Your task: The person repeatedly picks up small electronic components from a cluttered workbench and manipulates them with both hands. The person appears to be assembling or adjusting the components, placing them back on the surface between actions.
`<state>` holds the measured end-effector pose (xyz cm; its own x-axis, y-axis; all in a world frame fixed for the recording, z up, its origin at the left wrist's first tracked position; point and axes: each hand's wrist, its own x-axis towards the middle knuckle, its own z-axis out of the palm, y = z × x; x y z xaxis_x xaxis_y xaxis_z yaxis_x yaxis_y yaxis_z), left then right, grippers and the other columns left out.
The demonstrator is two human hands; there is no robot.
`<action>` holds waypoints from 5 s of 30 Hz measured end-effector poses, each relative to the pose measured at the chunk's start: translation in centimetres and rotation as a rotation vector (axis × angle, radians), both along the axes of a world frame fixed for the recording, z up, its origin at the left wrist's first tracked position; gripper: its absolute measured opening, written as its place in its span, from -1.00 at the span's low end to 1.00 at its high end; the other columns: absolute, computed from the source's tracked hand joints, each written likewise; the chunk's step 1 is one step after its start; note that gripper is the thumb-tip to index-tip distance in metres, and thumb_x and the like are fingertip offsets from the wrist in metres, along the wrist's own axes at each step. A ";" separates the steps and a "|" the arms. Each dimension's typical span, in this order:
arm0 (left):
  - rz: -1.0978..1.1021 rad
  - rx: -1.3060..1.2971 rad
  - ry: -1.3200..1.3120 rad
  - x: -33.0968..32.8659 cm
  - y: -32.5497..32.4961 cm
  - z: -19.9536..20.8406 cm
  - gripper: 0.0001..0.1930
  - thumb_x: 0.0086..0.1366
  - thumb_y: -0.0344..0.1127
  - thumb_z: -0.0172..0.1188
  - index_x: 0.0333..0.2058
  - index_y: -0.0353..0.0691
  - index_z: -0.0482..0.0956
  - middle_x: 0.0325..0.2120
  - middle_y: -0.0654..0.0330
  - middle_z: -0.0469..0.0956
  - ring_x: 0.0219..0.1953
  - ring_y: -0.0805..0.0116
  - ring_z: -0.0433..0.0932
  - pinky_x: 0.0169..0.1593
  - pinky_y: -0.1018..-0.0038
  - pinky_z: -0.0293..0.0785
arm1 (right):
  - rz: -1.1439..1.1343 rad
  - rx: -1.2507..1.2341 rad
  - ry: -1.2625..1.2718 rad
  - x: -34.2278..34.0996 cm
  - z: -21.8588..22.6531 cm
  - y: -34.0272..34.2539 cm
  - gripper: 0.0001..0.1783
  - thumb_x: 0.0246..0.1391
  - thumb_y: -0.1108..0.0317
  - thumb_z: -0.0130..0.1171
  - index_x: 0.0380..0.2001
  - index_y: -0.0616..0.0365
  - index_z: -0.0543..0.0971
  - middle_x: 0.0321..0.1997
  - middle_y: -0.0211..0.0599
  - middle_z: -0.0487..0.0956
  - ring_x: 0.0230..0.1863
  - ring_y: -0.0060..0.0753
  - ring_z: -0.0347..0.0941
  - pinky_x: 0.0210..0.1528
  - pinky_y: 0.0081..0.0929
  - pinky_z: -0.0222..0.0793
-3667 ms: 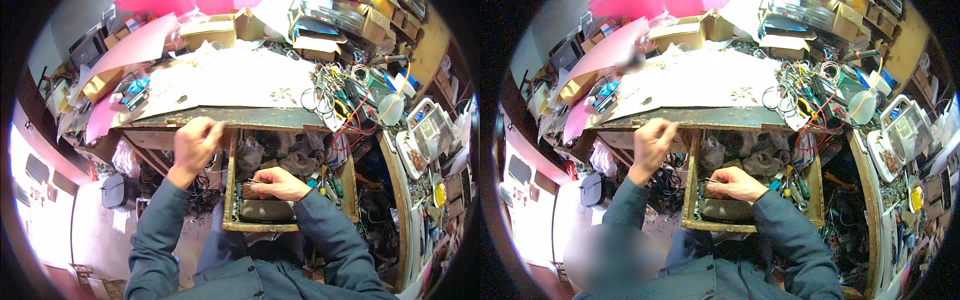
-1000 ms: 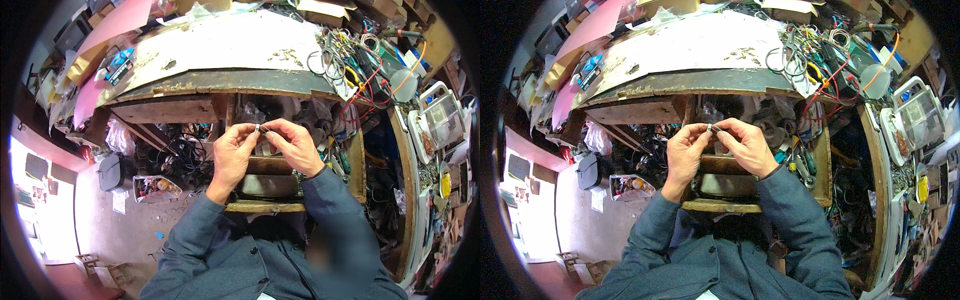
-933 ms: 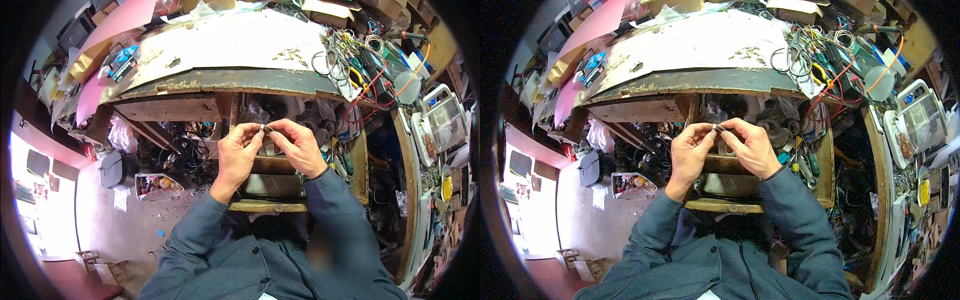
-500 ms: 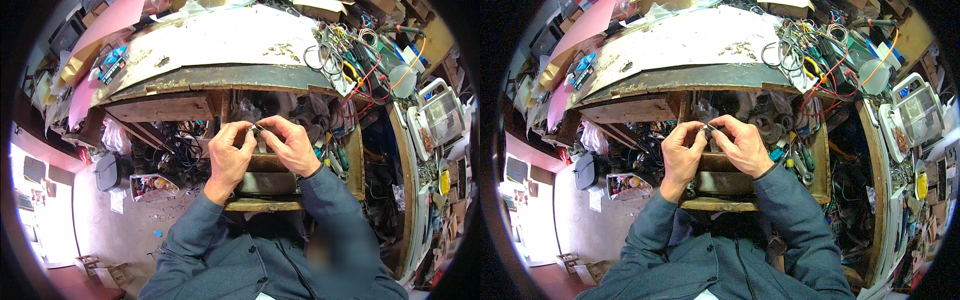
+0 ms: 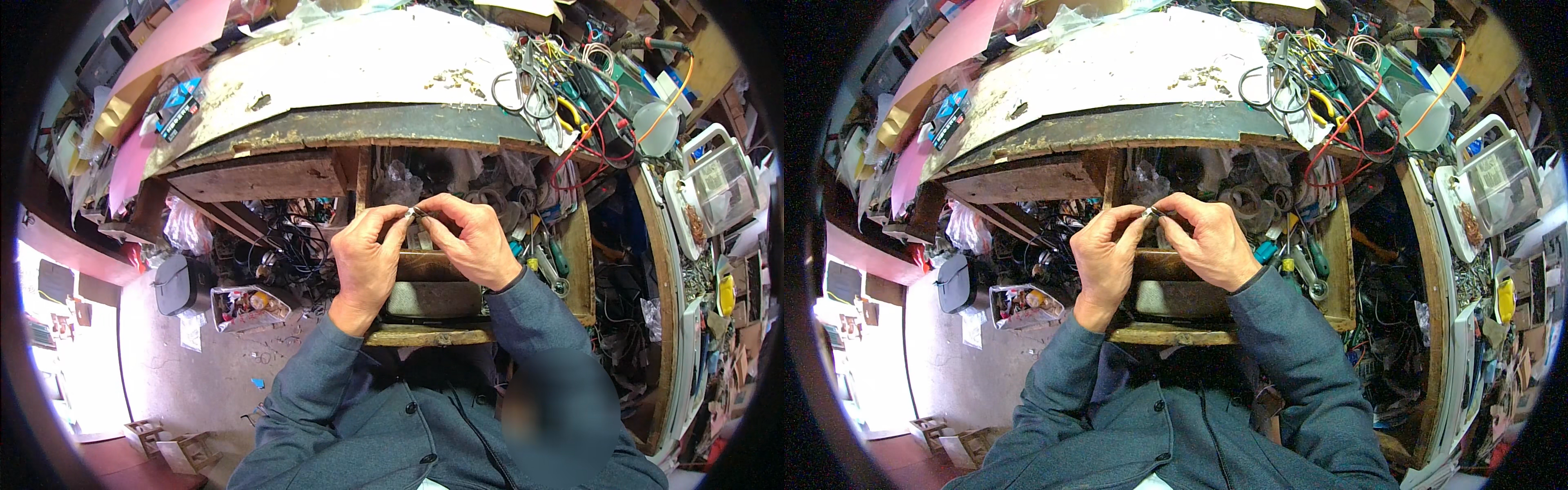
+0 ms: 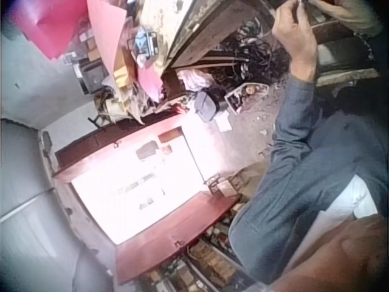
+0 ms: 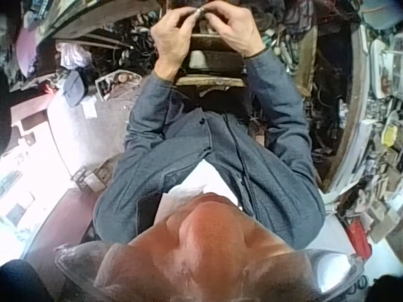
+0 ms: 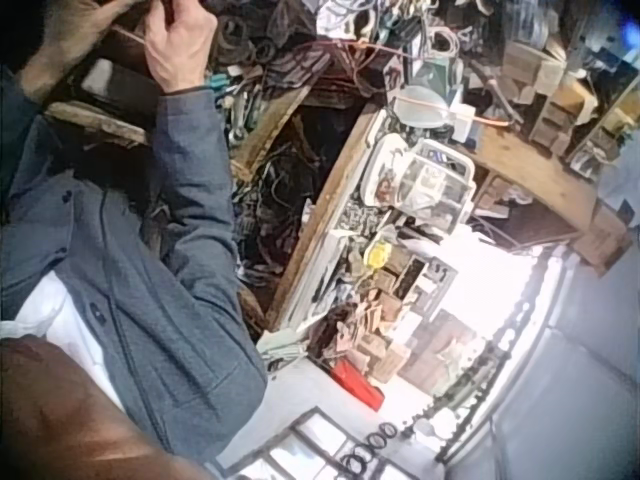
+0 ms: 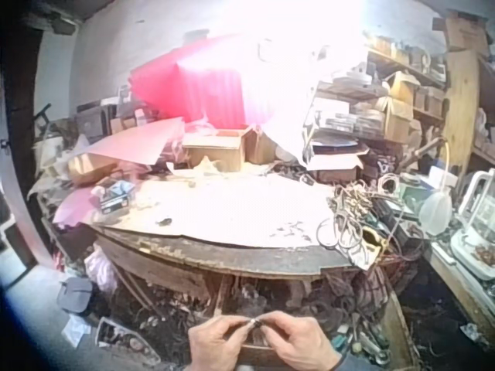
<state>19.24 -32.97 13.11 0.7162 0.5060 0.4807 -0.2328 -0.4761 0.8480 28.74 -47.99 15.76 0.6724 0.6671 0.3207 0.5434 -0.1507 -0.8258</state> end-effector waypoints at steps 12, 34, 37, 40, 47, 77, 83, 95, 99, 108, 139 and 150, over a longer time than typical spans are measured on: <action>0.015 0.010 -0.020 -0.2 -0.3 0.1 -0.88 0.22 -0.56 0.40 -0.25 -0.32 0.73 -0.37 0.06 0.73 -0.34 0.25 0.73 -0.25 0.42 0.59 | -0.009 0.097 0.252 -0.6 -1.2 0.5 -0.85 0.27 0.51 0.21 -0.13 0.27 0.66 -0.43 -0.15 0.65 -0.45 -0.49 0.58 -0.38 -0.51 0.45; -0.006 -0.238 -0.016 -0.1 -0.6 -1.0 -0.85 0.27 -0.55 0.42 -0.18 -0.35 0.76 -0.36 0.19 0.74 -0.34 0.56 0.65 -0.24 0.57 0.57 | -0.133 0.084 0.128 -1.1 0.0 0.3 -0.86 0.30 0.42 0.26 -0.20 0.31 0.64 -0.53 -0.13 0.61 -0.51 -0.61 0.47 -0.44 -0.45 0.40; 0.009 -0.300 -0.017 0.0 -0.4 -0.7 -0.85 0.27 -0.55 0.42 -0.18 -0.35 0.76 -0.36 0.21 0.74 -0.35 0.58 0.64 -0.26 0.59 0.56 | -0.074 0.057 0.193 -1.0 0.1 0.3 -0.85 0.29 0.42 0.26 -0.18 0.30 0.65 -0.54 -0.20 0.59 -0.51 -0.66 0.42 -0.46 -0.48 0.38; 0.003 -0.262 -0.004 0.0 -0.5 -0.7 -0.86 0.28 -0.55 0.42 -0.19 -0.34 0.77 -0.35 0.22 0.74 -0.35 0.59 0.63 -0.26 0.59 0.56 | -0.090 0.123 0.238 -0.9 -0.7 0.4 -0.84 0.29 0.40 0.27 -0.17 0.30 0.64 -0.54 -0.24 0.59 -0.51 -0.68 0.41 -0.45 -0.50 0.38; -0.031 -0.146 0.046 -0.3 -0.3 -0.6 -0.86 0.33 -0.57 0.37 -0.14 -0.37 0.75 -0.30 0.28 0.75 -0.28 0.61 0.64 -0.17 0.61 0.58 | -0.057 0.064 0.113 -1.1 0.1 0.2 -0.83 0.30 0.49 0.29 -0.08 0.31 0.63 -0.35 -0.46 0.67 -0.38 -0.76 0.48 -0.34 -0.65 0.43; -0.259 -0.601 -0.026 0.1 0.0 -0.6 -0.87 0.35 -0.52 0.38 -0.14 -0.33 0.69 -0.23 0.24 0.74 -0.19 0.55 0.67 -0.05 0.57 0.61 | -0.065 0.166 0.228 -0.6 -0.6 0.5 -0.89 0.28 0.45 0.28 -0.22 0.27 0.61 -0.49 -0.41 0.61 -0.45 -0.70 0.45 -0.39 -0.56 0.42; -0.233 -0.565 -0.030 0.2 0.1 -0.8 -0.87 0.36 -0.54 0.36 -0.14 -0.31 0.66 -0.23 0.25 0.74 -0.18 0.56 0.67 -0.05 0.58 0.60 | -0.025 0.032 -0.001 -1.2 1.5 -0.2 -0.90 0.28 0.46 0.25 -0.25 0.30 0.63 -0.54 -0.21 0.59 -0.52 -0.57 0.50 -0.45 -0.48 0.40; -0.166 -0.482 0.002 0.2 0.2 -0.7 -0.90 0.33 -0.54 0.39 -0.20 -0.35 0.71 -0.30 0.23 0.76 -0.26 0.56 0.68 -0.12 0.57 0.61 | -0.016 0.014 -0.033 -1.3 1.4 0.1 -0.92 0.23 0.47 0.27 -0.24 0.25 0.62 -0.51 -0.10 0.62 -0.55 -0.29 0.59 -0.46 -0.39 0.43; -0.131 -0.434 -0.002 0.3 0.1 -0.9 -0.89 0.30 -0.55 0.40 -0.20 -0.35 0.71 -0.31 0.22 0.76 -0.28 0.56 0.68 -0.15 0.57 0.62 | 0.011 0.017 -0.108 -0.9 0.9 -0.1 -0.91 0.27 0.48 0.28 -0.19 0.25 0.63 -0.57 -0.41 0.52 -0.56 -0.72 0.36 -0.52 -0.59 0.26; -0.096 -0.294 0.009 -0.2 0.0 -0.9 -0.89 0.28 -0.62 0.38 -0.23 -0.37 0.69 -0.22 0.17 0.76 -0.23 0.53 0.69 -0.11 0.56 0.64 | 0.025 0.008 -0.110 -0.9 1.3 -0.1 -0.91 0.20 0.45 0.25 -0.30 0.26 0.60 -0.47 0.03 0.62 -0.47 0.03 0.63 -0.44 -0.26 0.45; -0.083 -0.362 0.039 0.3 -0.4 -1.0 -0.96 0.32 -0.58 0.38 -0.27 -0.37 0.71 -0.33 0.22 0.77 -0.30 0.61 0.66 -0.21 0.60 0.60 | -0.115 0.074 -0.223 -2.4 -0.2 0.7 -0.91 0.32 0.48 0.21 -0.22 0.25 0.49 -0.37 0.12 0.61 -0.32 0.24 0.60 -0.36 -0.14 0.48; -0.198 -0.443 0.077 -0.2 -0.1 -0.6 -0.93 0.33 -0.55 0.37 -0.22 -0.37 0.70 -0.34 0.23 0.75 -0.28 0.54 0.69 -0.14 0.55 0.64 | -0.067 0.108 0.129 -0.9 -0.2 0.3 -0.86 0.29 0.43 0.28 -0.19 0.29 0.60 -0.41 -0.22 0.69 -0.43 -0.57 0.56 -0.36 -0.46 0.47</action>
